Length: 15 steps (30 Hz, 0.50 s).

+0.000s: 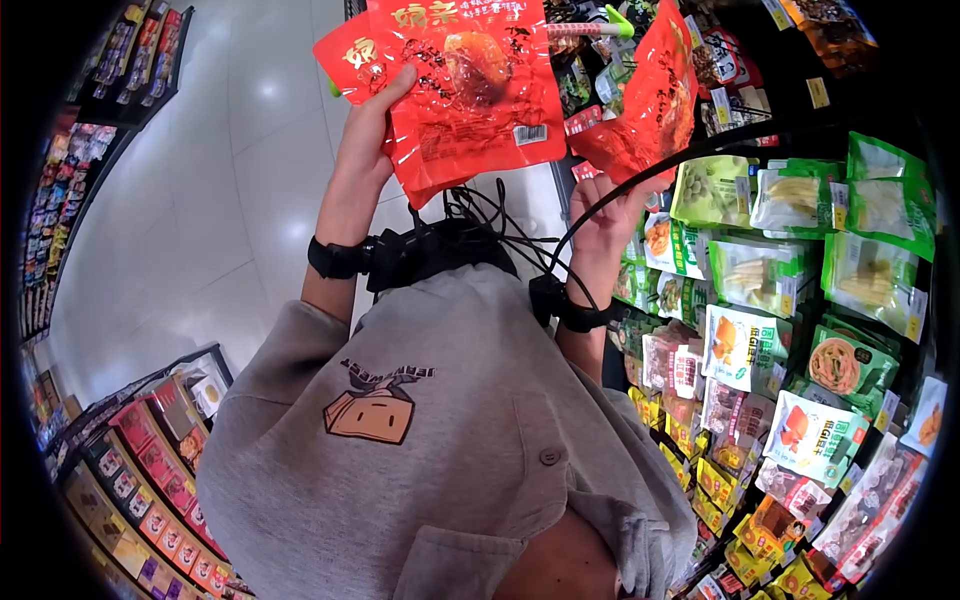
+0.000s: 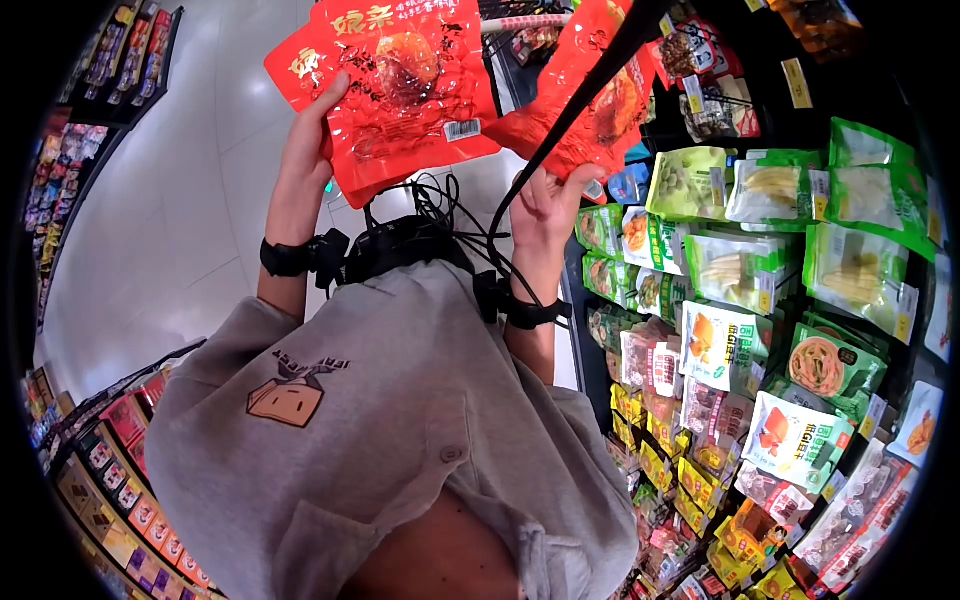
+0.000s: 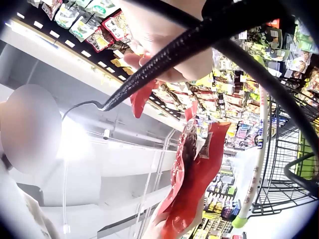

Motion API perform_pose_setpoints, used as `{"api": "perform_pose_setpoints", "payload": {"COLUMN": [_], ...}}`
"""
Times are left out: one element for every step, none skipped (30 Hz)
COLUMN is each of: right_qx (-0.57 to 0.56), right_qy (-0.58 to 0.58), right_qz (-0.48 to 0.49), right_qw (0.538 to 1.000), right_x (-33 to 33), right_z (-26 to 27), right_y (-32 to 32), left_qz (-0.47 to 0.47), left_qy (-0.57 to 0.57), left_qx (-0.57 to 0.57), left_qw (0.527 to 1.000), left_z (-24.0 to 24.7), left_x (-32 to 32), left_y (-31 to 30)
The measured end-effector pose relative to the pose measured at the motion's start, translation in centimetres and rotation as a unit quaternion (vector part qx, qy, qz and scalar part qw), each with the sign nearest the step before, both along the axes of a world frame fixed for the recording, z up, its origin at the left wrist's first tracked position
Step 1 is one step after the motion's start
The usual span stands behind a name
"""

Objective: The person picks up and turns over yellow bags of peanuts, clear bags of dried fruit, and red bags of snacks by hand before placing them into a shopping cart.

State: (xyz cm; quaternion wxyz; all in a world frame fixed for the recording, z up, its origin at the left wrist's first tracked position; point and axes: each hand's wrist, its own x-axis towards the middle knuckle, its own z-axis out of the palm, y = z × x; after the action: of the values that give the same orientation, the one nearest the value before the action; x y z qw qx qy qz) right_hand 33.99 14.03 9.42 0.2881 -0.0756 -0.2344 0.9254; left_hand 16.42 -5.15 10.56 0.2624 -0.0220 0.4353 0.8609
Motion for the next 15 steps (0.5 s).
{"api": "perform_pose_setpoints", "payload": {"right_qx": [0.000,0.011,0.023,0.025,0.056,0.087,0.076,0.068,0.100,0.132,0.134,0.156,0.179,0.181,0.165], "right_qy": [0.000,-0.006,-0.013,-0.011,-0.043,-0.075,-0.117,-0.118,-0.125,-0.132,-0.132,-0.130,-0.128,-0.127,-0.136], "right_qz": [0.000,0.004,0.009,0.009,0.034,0.059,0.042,0.052,0.059,0.066,0.069,0.083,0.098,0.101,0.092], "right_qw": [1.000,1.000,1.000,1.000,0.997,0.992,0.989,0.989,0.985,0.980,0.980,0.976,0.971,0.970,0.973], "right_x": [0.0,-0.1,-0.2,-0.2,-0.2,-0.3,-0.6,-0.7,-0.9,-0.9,-0.9,-0.9,-0.9,-0.7,-0.6], "right_z": [-0.2,-0.3,-0.4,-0.7,-1.0,-1.0,-0.3,-1.0,-0.7,-0.4,-0.5,-0.7,-0.7,-0.5,0.3], "right_y": [-0.2,-0.4,-0.5,-0.5,-0.6,-0.7,-1.4,-1.5,-2.0,-2.5,-2.7,-2.9,-3.1,-3.2,-3.3], "left_qz": [-0.002,-0.005,-0.005,-0.008,-0.010,-0.010,-0.010,-0.010,-0.008,-0.009,-0.009,-0.006,-0.013,-0.021,-0.018], "left_qy": [0.006,0.012,0.013,0.013,0.014,0.016,0.025,0.034,0.035,0.039,0.043,0.043,0.037,0.031,0.033], "left_qx": [-0.001,-0.002,-0.002,0.004,0.010,0.012,0.022,0.032,0.034,0.039,0.044,0.045,0.045,0.044,0.045], "left_qw": [1.000,1.000,1.000,1.000,1.000,1.000,0.999,0.999,0.999,0.998,0.998,0.998,0.998,0.998,0.998], "left_z": [-0.1,-0.1,-0.1,0.0,0.1,0.2,0.2,0.3,0.5,0.8,1.0,1.0,0.9,0.9,0.8], "left_x": [0.0,0.0,0.1,0.2,0.3,0.5,0.6,0.8,1.1,1.4,1.5,1.5,1.6,1.6,1.6], "left_y": [0.0,0.0,0.0,0.1,0.2,0.3,0.3,0.4,0.5,0.6,0.5,0.4,0.3,0.1,0.1]}}
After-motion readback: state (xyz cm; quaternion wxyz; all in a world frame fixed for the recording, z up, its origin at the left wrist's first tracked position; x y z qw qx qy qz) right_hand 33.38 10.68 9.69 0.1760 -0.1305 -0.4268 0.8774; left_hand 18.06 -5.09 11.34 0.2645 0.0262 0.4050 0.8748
